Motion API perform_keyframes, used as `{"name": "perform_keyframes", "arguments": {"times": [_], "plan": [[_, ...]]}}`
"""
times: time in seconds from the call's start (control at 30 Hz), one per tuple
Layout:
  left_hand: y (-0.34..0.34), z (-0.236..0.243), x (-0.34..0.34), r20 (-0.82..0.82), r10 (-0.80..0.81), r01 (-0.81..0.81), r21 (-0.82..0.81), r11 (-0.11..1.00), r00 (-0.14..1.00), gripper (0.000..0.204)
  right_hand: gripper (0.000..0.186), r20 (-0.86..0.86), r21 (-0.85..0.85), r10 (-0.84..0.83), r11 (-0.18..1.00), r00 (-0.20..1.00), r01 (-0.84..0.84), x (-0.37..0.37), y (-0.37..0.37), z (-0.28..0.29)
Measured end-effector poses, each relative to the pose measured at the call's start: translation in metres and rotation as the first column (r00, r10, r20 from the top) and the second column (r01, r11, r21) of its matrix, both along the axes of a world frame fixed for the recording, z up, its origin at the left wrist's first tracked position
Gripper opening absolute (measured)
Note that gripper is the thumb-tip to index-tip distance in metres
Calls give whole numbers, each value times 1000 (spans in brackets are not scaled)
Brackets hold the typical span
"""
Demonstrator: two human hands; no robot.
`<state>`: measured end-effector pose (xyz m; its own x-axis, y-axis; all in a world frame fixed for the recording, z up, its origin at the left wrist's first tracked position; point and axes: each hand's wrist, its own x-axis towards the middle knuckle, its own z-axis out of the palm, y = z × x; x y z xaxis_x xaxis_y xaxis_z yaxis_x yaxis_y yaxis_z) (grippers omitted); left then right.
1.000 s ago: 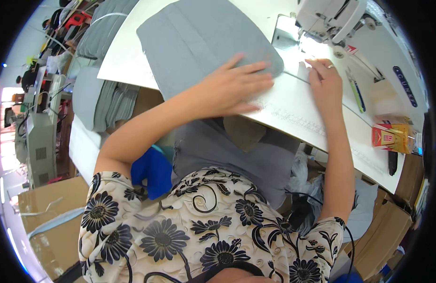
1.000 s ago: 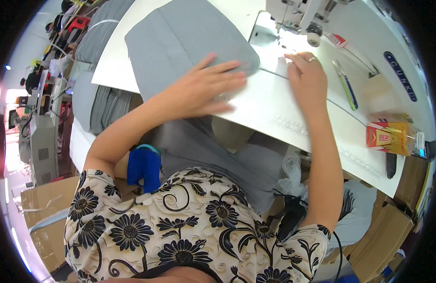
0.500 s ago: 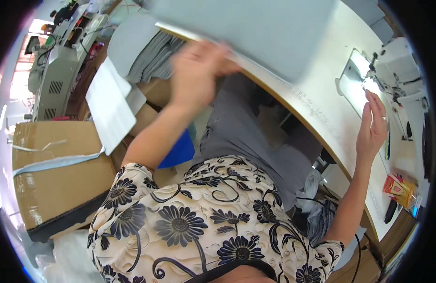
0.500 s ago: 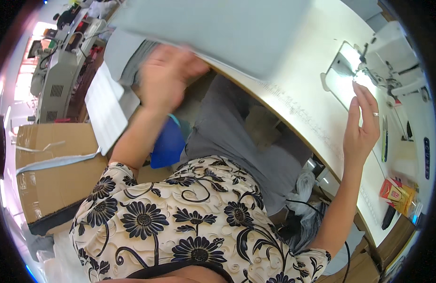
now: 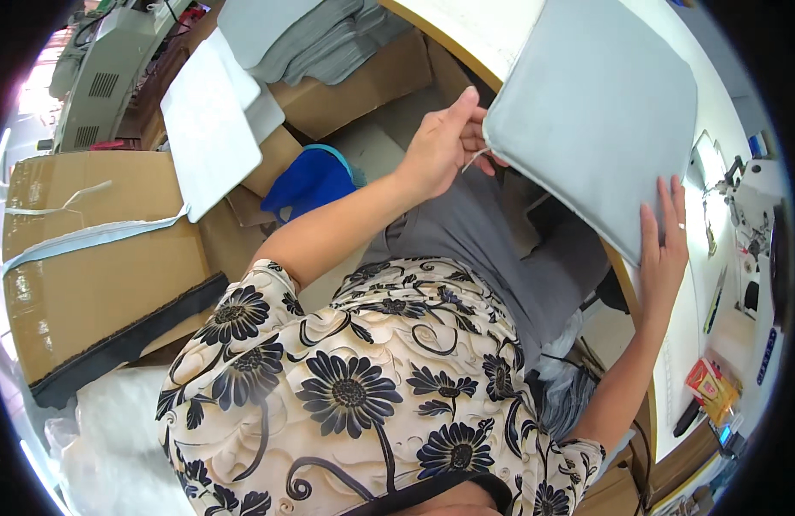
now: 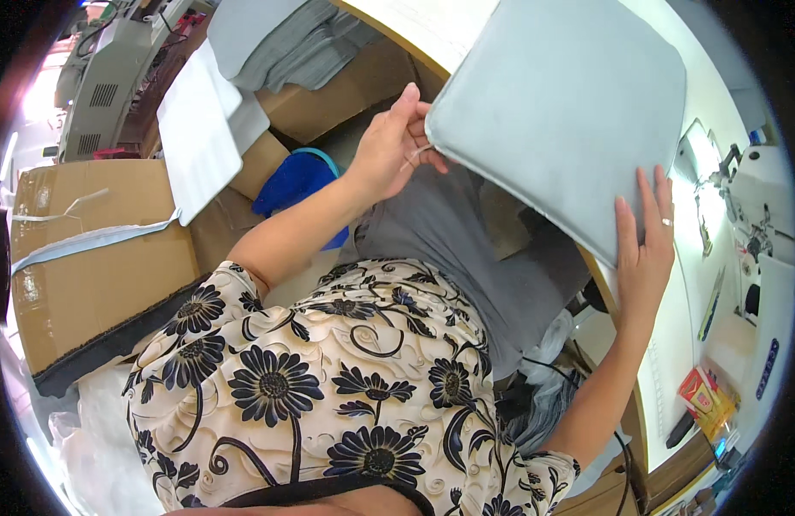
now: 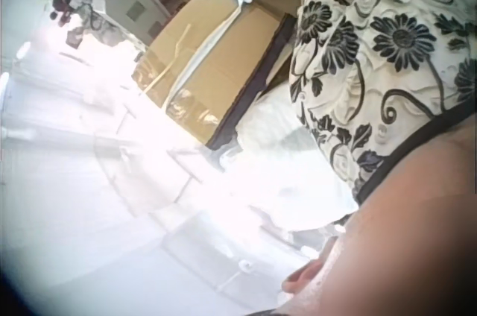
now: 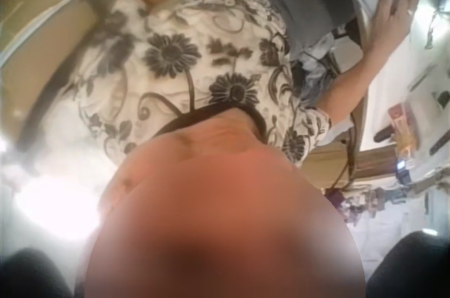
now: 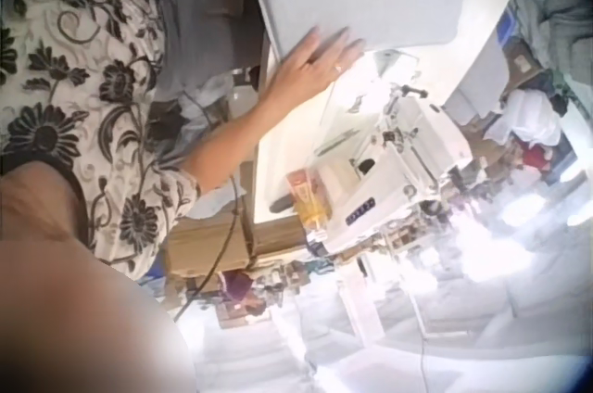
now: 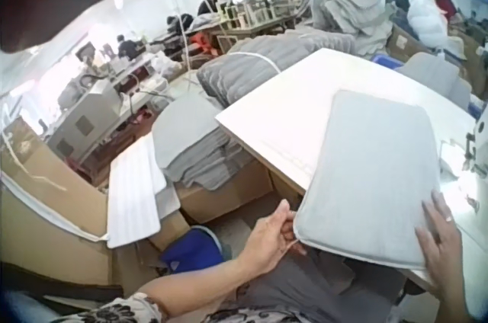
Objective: Sewing fabric covers or sleeves using an industrial sewing machine.
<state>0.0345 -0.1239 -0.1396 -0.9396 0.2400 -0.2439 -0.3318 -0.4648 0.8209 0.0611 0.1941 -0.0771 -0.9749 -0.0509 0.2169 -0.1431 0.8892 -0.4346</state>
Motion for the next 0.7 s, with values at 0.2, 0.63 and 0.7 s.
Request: {"name": "perform_keyframes", "arguments": {"times": [0.2,0.63,0.7], "plan": [[7,2,-11,-71,25,-28,-43,999,997,31,40,27,-71,28,997,999,-26,3,0,4],[28,8,23,-21,-327,305,-302,903,945,30,33,-188,67,-200,974,962,216,-4,36,1],[22,-7,30,-105,-225,186,-294,938,969,28,31,-217,-226,-193,964,957,143,6,27,4]]}}
